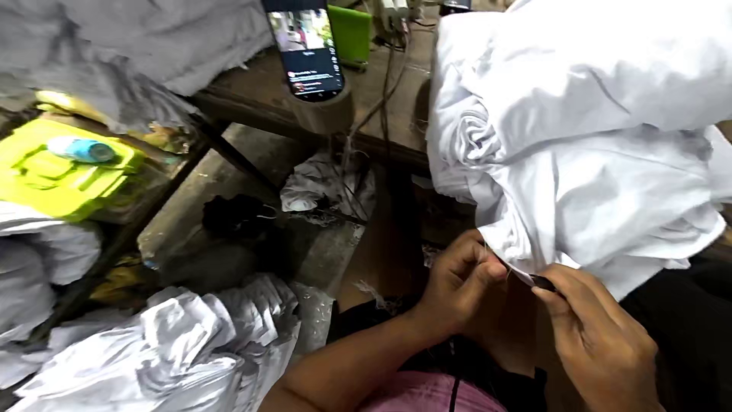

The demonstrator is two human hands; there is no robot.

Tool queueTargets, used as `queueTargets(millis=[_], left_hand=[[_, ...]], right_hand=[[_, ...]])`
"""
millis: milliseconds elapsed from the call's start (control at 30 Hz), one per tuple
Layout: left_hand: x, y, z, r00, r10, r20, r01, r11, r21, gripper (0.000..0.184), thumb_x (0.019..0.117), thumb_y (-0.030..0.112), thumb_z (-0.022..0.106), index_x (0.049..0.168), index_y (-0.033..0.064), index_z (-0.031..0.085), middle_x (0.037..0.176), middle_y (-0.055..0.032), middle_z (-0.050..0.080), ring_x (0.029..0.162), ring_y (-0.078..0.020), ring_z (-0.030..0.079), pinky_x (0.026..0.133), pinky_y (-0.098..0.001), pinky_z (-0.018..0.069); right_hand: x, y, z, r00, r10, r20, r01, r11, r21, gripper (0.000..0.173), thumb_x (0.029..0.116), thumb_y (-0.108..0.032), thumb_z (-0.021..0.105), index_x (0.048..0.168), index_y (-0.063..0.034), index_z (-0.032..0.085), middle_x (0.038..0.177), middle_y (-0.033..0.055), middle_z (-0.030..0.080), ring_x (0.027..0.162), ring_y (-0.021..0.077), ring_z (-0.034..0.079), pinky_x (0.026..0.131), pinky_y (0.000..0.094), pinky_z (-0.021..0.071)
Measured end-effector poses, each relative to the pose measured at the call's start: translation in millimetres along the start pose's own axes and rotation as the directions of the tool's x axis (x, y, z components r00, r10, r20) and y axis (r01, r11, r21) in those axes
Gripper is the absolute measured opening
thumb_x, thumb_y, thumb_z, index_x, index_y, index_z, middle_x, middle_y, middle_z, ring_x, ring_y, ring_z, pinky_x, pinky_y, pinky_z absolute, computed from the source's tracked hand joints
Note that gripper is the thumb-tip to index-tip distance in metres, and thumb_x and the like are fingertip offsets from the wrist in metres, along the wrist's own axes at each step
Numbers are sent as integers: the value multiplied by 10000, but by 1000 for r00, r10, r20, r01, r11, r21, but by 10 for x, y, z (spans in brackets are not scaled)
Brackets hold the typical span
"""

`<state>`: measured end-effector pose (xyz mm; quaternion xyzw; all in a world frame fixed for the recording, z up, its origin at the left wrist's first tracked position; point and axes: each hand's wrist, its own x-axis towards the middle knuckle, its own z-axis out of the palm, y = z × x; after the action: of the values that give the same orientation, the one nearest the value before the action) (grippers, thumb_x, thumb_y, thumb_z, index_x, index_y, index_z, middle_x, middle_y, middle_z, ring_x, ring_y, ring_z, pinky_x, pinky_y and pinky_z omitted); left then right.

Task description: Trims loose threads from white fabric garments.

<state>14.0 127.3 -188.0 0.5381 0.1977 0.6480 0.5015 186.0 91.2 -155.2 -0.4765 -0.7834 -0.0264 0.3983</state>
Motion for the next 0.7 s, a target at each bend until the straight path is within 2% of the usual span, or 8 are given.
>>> queueTargets(millis=[100,167,200,267,333,400,567,700], left_hand=[[14,-13,64,999,30,-36,-30,1000,0,96,965,77,668,982,-3,617,1110,-33,636,1045,-37,615,906,-228,532],[45,-48,109,997,65,-32,-64,997,32,322,894,-48,705,1189,-130,606,1216,-127,610,1087,-95,649,952,-272,571],[64,-69,128,994,84,-64,-78,994,82,286,883,-59,711,1149,-139,644,1177,-139,637,1052,-92,663,923,-255,581],[100,-103,128,983,98,-155,-81,990,113,62,892,-40,705,945,-67,722,991,-68,699,933,-43,664,828,-197,567],[106,-96,92,986,75,-151,-65,995,73,91,953,18,652,863,2,664,932,-1,661,905,-5,631,803,-179,539],[76,-80,52,995,63,-80,-59,997,53,166,1002,97,614,852,27,605,970,0,621,956,-7,598,839,-187,515],[9,-29,30,996,91,-22,-89,994,66,229,1023,186,615,861,26,595,1071,-39,639,1084,-29,596,935,-211,505],[5,-26,48,994,112,-20,-110,990,87,234,1019,198,622,862,26,600,1036,-37,637,1062,-27,597,917,-203,506]], right_hand=[[3,-20,11,1000,1,-8,-1,1000,14,350,1086,-268,511,1036,38,673,957,184,694,910,165,675,837,193,524],[10,-30,5,1000,13,-14,-13,999,43,349,1086,-267,514,1041,43,668,947,170,690,910,131,668,841,166,515],[10,-29,1,1000,16,-16,-15,998,58,351,1084,-268,519,1042,47,668,946,168,692,915,119,669,847,157,513],[2,-25,2,1000,14,-12,-13,997,72,349,1083,-275,520,1039,40,661,945,161,687,921,112,663,851,150,506],[-8,-15,22,1000,5,-10,-4,997,72,350,1082,-284,521,1035,33,662,951,161,683,924,126,662,856,161,512],[-23,-4,42,1000,0,-2,0,999,51,352,1082,-279,518,1047,34,675,973,174,694,935,157,673,867,189,523],[-4,-37,84,1000,-14,6,15,999,-43,343,1081,-257,513,1070,32,697,993,195,716,941,227,698,864,266,549],[30,-60,98,999,-35,14,36,995,-91,341,1080,-251,509,1082,27,706,978,193,717,904,253,698,823,302,558]])
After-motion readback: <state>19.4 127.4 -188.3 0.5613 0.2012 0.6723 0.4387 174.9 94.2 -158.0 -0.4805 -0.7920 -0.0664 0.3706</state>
